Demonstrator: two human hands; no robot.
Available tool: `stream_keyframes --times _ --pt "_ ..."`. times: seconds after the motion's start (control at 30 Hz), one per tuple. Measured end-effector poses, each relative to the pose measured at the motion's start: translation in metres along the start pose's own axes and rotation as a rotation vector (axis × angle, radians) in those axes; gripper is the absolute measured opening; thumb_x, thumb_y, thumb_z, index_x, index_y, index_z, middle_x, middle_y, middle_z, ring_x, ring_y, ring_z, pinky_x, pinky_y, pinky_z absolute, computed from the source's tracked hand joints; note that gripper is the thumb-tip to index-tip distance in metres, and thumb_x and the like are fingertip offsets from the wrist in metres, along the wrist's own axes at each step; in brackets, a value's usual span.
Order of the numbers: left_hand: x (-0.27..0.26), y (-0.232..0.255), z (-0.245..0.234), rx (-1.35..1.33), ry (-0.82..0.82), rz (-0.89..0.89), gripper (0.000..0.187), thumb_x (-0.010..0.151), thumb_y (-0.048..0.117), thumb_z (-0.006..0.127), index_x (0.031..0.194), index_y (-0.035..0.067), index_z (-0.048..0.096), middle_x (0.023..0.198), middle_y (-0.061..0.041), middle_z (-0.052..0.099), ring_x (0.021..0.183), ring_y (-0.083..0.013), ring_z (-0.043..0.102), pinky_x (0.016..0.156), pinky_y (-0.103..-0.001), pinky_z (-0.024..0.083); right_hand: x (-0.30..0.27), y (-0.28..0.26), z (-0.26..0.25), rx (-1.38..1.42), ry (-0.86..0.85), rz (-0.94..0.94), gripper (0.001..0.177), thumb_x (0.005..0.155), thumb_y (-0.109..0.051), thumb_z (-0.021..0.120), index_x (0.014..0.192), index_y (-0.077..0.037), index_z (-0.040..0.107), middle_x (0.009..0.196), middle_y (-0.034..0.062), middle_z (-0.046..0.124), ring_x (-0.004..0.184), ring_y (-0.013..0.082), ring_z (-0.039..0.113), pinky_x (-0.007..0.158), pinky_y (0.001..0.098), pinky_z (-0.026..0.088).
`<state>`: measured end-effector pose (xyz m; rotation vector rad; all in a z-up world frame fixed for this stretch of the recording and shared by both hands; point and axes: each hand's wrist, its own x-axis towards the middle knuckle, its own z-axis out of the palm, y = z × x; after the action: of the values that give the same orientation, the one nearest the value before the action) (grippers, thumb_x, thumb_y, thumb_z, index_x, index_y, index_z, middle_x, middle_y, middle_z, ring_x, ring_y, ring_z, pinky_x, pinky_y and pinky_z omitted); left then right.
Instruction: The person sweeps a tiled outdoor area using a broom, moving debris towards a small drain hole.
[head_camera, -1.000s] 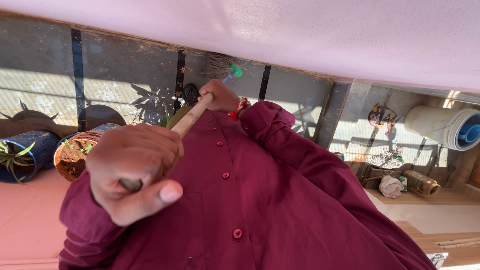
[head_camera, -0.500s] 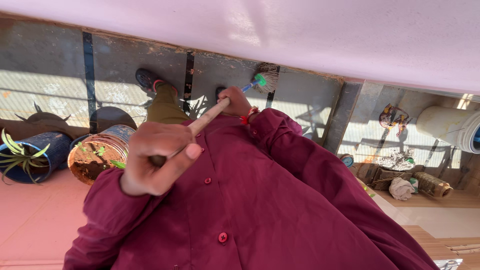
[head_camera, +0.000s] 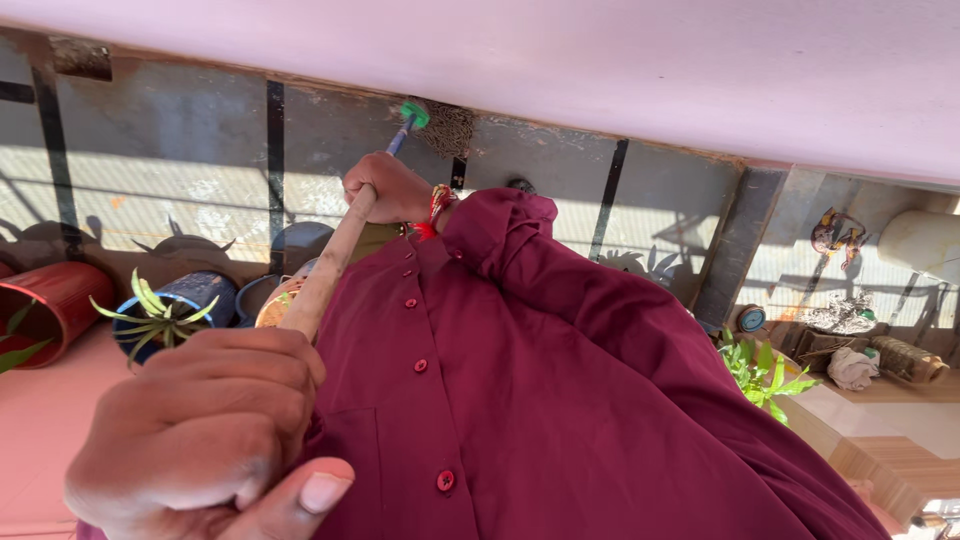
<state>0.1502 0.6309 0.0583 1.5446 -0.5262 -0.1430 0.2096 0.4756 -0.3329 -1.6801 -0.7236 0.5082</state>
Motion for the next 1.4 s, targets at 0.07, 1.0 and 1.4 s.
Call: stream_keyframes --times 0.07,1.0,1.4 --pt "-0.013 -0.008 -0.038 -0.081 -0.007 0.011 0.049 0.085 0.007 0.071 0.057 0.012 0.03 0.05 -0.001 0.044 0.043 -0.0148 0.048 0.054 -0.035 0.051 0.009 -0.002 0.013 -0.038 0.003 0.046 0.022 0.067 -0.005 0.07 0.063 0.001 0.049 0.059 0.0184 0.048 0.053 0.0369 0.043 0.05 0.0434 0.036" --pt "-0.039 -0.023 -0.205 0.034 -0.057 -0.039 0.047 0.079 -0.004 0.073 0.059 0.007 0.032 0.053 -0.004 0.04 0.045 -0.0209 0.046 0.052 -0.034 0.04 0.166 0.031 0.13 -0.142 0.072 0.019 0.033 0.07 -0.01 0.073 0.061 -0.002 0.042 0.058 0.0166 0.046 0.055 0.0376 0.046 0.052 0.0461 0.033" --pt "-0.153 0.007 -0.451 0.153 -0.432 -0.037 0.032 0.077 0.024 0.074 0.064 0.007 0.05 0.065 -0.001 0.057 0.062 -0.0176 0.069 0.07 -0.035 0.059 0.377 -0.051 0.301 -0.015 0.008 -0.138 0.029 0.066 -0.002 0.071 0.062 -0.001 0.043 0.06 0.0169 0.048 0.057 0.0381 0.048 0.053 0.0461 0.033"
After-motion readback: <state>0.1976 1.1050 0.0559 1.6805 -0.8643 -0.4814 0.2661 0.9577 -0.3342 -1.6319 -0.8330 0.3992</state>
